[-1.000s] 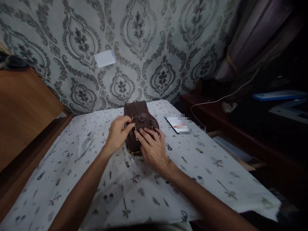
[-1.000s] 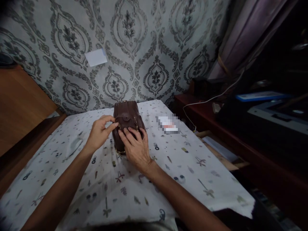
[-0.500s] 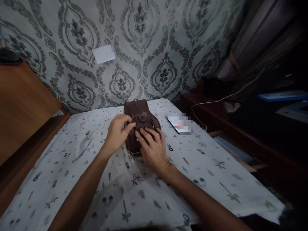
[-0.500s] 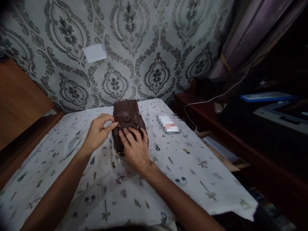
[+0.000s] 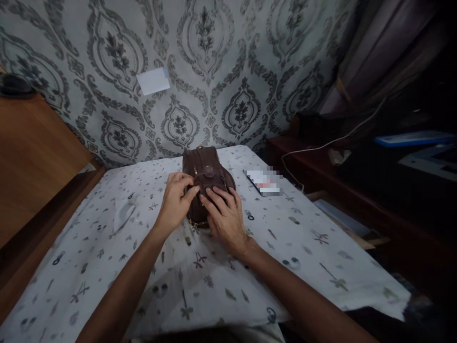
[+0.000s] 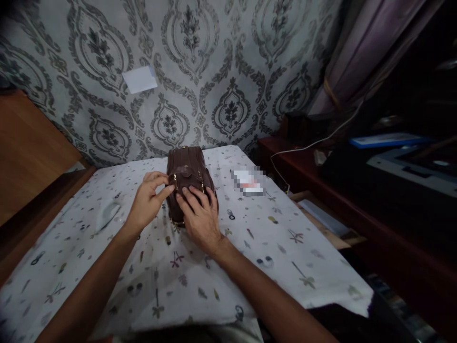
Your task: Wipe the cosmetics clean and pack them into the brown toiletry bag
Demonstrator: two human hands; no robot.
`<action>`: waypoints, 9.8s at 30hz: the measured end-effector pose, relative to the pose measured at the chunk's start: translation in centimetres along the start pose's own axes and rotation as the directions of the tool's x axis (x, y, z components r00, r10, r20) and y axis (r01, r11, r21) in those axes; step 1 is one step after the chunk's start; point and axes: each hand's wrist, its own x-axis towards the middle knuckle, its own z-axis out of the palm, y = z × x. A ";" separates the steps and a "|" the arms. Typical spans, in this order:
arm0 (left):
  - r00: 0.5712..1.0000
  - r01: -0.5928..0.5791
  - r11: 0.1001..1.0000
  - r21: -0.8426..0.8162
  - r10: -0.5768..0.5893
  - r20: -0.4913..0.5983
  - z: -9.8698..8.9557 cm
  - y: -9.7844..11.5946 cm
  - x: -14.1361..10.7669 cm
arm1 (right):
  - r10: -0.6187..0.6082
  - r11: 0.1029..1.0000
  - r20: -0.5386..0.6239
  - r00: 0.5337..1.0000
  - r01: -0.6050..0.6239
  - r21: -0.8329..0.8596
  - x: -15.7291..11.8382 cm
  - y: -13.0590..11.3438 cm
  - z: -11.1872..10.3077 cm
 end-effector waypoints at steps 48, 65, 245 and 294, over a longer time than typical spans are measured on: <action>0.975 -0.157 0.970 0.183 0.123 0.183 2.9 1.5 3.8 | 0.475 0.842 -0.051 0.879 -0.436 0.318 1.4 4.0 -1.5; 0.964 -0.219 0.963 0.156 0.188 0.190 2.9 0.7 3.4 | 0.234 0.972 -0.007 0.972 -0.234 -0.038 -1.8 3.2 -1.0; 0.994 0.020 0.955 -0.295 -0.051 -0.097 1.2 -2.7 -1.0 | 0.597 0.718 0.034 0.802 -0.553 0.422 1.0 1.4 2.6; 0.948 -0.297 0.949 -0.103 0.306 0.091 -1.2 -2.4 -1.4 | 0.533 0.767 0.065 0.844 -0.514 0.384 0.4 1.8 2.3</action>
